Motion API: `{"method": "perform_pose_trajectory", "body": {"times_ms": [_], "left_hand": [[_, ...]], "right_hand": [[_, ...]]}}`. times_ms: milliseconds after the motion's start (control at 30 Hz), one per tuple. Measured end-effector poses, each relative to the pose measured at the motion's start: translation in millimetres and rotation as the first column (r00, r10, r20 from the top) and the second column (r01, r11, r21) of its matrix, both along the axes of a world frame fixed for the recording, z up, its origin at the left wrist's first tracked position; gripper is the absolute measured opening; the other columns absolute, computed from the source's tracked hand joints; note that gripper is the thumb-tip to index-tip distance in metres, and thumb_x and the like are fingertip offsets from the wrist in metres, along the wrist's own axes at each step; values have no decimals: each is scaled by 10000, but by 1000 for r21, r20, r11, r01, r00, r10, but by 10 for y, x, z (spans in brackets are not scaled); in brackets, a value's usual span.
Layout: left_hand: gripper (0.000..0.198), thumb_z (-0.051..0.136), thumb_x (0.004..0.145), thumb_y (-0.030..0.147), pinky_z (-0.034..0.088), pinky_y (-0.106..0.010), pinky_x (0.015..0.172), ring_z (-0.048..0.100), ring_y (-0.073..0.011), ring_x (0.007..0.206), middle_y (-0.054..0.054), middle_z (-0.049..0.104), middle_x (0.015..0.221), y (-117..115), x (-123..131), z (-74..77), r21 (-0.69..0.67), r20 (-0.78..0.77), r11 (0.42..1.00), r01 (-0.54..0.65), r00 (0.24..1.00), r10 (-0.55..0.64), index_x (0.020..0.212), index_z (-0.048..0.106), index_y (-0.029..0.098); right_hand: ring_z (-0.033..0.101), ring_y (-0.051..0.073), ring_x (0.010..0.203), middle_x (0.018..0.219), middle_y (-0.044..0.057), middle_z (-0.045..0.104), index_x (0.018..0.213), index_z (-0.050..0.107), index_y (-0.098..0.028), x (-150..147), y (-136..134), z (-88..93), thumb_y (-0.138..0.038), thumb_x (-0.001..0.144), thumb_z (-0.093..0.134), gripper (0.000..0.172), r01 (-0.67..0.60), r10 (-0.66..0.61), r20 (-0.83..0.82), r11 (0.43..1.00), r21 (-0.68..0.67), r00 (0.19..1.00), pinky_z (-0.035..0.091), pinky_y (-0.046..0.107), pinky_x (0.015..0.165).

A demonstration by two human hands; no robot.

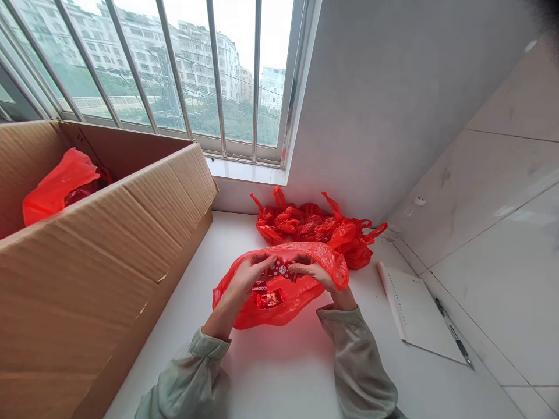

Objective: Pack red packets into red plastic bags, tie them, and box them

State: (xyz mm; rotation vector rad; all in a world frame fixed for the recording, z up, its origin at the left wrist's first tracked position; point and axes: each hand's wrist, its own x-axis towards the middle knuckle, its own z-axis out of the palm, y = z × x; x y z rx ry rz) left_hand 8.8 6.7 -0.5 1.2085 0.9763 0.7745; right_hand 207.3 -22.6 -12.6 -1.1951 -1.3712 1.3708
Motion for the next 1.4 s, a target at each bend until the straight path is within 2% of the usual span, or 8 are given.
{"method": "perform_pose_trajectory", "body": {"times_ms": [167,467,633,767,900,1067,1267,1400], "left_hand": [[386,472,902,462,395,-249,513,583,-178,605,0,542,626,-169,-162,275,334,-442,888,317,884,-150,624,539,202],[361,422,927,458,431,-309,696,644,-224,781,-42,707,888,-402,-444,643,648,-636,734,202,674,376,1044,684,239],[648,470,889,538,429,-344,678,631,-340,986,-152,650,1076,-433,-677,612,526,-832,812,254,348,431,1408,460,150],[430,603,806,504,388,-314,600,656,-320,807,-103,677,859,-394,-739,573,263,-957,901,345,216,196,1079,630,173],[225,610,712,264,273,-277,502,596,-220,564,-15,609,597,-348,-753,549,179,-965,912,370,245,90,560,449,221],[56,552,740,235,328,-283,531,604,-210,576,11,632,588,-371,-842,604,437,-851,858,271,433,297,689,573,239],[433,530,868,532,486,-301,636,668,-199,650,8,706,806,-403,-836,796,659,-522,752,-20,707,477,1210,585,272],[508,617,830,577,526,-291,568,677,-194,629,2,698,834,-402,-804,826,630,-349,762,-150,822,450,1234,585,271]], "right_hand": [[616,185,849,864,19,671,801,644,-204,49,67,-161,-363,767,652,163,125,-138,165,989,84,977,494,348,884],[572,273,1191,1196,69,674,1066,657,-215,-143,-3,-143,-129,775,569,316,156,-185,343,982,111,921,391,431,1088],[643,268,1100,1203,71,710,1187,691,-236,-167,-311,294,-186,878,576,333,-204,85,571,968,148,817,475,395,955],[674,197,964,1086,14,733,1152,702,-282,-162,-585,658,-217,914,589,271,-331,136,556,906,266,820,511,302,819],[605,233,1061,1123,50,660,1067,695,-265,-63,-731,776,-207,880,621,209,-13,-371,652,863,504,661,503,345,881],[503,327,1177,1175,88,593,1272,589,-269,75,-739,613,-264,749,741,544,166,-557,738,826,538,382,495,432,917],[637,295,976,1074,107,671,1326,552,-229,140,-628,564,-204,869,551,458,239,-506,783,862,446,363,498,388,766],[659,212,754,884,26,715,1124,665,-280,212,-699,711,-266,873,587,264,288,-540,661,840,460,521,478,323,664]]}}
